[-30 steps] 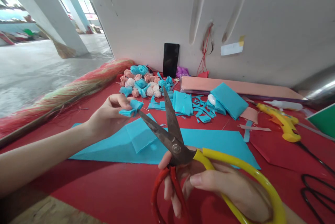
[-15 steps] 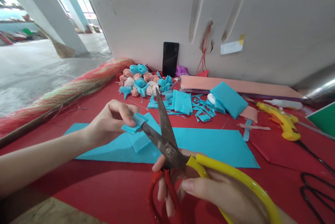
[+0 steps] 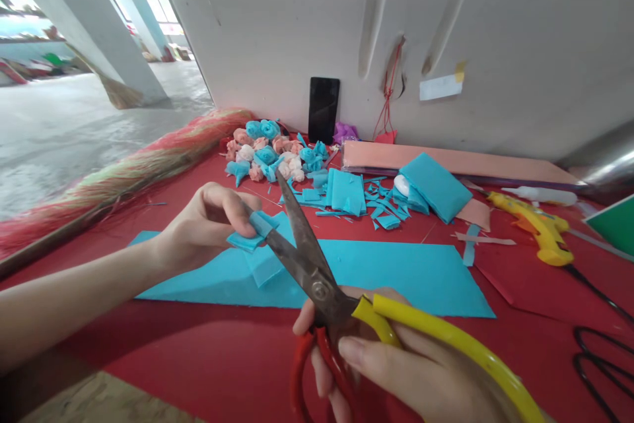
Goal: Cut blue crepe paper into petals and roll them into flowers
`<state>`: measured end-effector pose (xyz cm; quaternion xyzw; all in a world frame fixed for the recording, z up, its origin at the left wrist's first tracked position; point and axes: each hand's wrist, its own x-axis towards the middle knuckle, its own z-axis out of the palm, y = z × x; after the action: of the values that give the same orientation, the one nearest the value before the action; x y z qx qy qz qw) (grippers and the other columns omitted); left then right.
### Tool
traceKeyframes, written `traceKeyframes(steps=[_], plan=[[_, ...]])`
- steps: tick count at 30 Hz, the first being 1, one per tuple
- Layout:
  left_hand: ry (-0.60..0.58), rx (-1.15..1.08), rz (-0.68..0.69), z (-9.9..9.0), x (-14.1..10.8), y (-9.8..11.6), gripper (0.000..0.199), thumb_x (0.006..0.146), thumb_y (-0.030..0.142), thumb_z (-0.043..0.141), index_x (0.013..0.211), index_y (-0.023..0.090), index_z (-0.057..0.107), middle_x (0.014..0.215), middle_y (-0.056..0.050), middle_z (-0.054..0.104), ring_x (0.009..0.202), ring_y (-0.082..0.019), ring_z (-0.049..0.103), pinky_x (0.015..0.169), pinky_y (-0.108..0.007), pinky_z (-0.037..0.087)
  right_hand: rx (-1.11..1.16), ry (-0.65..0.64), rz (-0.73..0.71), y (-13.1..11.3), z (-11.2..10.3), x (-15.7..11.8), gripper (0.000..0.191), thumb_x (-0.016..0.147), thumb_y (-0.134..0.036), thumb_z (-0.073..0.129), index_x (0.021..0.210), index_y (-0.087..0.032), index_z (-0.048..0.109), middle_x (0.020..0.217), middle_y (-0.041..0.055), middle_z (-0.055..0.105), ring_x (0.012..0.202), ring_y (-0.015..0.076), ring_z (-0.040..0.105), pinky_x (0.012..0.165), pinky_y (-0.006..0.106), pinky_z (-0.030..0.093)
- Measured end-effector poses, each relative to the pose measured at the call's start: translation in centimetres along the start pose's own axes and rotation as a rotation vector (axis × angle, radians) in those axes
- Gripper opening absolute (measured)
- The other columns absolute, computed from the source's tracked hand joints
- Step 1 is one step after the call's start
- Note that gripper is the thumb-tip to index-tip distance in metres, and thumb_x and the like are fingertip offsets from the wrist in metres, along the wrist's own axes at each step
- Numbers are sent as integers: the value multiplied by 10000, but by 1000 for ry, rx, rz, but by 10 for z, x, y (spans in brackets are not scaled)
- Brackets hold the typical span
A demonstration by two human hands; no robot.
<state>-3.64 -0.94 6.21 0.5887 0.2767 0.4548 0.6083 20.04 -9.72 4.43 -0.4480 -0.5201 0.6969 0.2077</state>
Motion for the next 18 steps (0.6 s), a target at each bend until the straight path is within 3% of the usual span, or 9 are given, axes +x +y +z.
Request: traceKeyframes(steps=[3, 7, 10, 14, 16, 18], plan=[[-16, 35, -3, -3, 1, -1, 128, 560, 99, 672, 546, 216, 723, 519, -10, 608, 414, -92, 461, 368, -210, 291, 250, -70, 96, -13, 4, 2, 321, 752, -501, 594, 947, -248, 622, 690, -7, 602, 552, 49, 577, 562, 114, 487], [-59, 36, -11, -7, 3, -2, 125, 564, 110, 671, 553, 221, 726, 482, -4, 580, 403, -92, 455, 362, -207, 293, 297, 50, 191, -9, 6, 2, 377, 661, -551, 656, 898, -260, 625, 704, -1, 609, 570, 68, 585, 521, 113, 491], [-46, 33, -16, -8, 4, -2, 108, 547, 112, 691, 541, 215, 723, 508, -12, 610, 408, -93, 470, 369, -208, 317, 198, 98, 189, -4, 4, 2, 406, 649, -593, 637, 870, -253, 628, 676, -7, 600, 543, 54, 561, 491, 85, 465], [-96, 32, -5, -10, 5, -1, 97, 558, 111, 699, 544, 204, 722, 571, -25, 653, 436, -98, 502, 376, -199, 340, 4, 106, 122, -2, 3, 2, 382, 720, -595, 562, 840, -240, 635, 552, -31, 527, 401, 5, 405, 377, 33, 337], [-123, 33, -6, -10, 5, -1, 110, 558, 92, 692, 551, 198, 722, 603, -25, 666, 441, -90, 500, 366, -186, 329, -42, 144, 108, 0, 6, 2, 385, 724, -606, 540, 825, -248, 640, 542, -27, 525, 382, 17, 387, 356, 60, 334], [-142, 31, -11, -10, 5, -1, 133, 549, 64, 691, 558, 194, 721, 585, -14, 657, 424, -71, 475, 355, -171, 312, -149, 271, 12, 2, 9, 0, 406, 732, -621, 500, 804, -250, 649, 565, -3, 561, 402, 62, 452, 350, 119, 372]])
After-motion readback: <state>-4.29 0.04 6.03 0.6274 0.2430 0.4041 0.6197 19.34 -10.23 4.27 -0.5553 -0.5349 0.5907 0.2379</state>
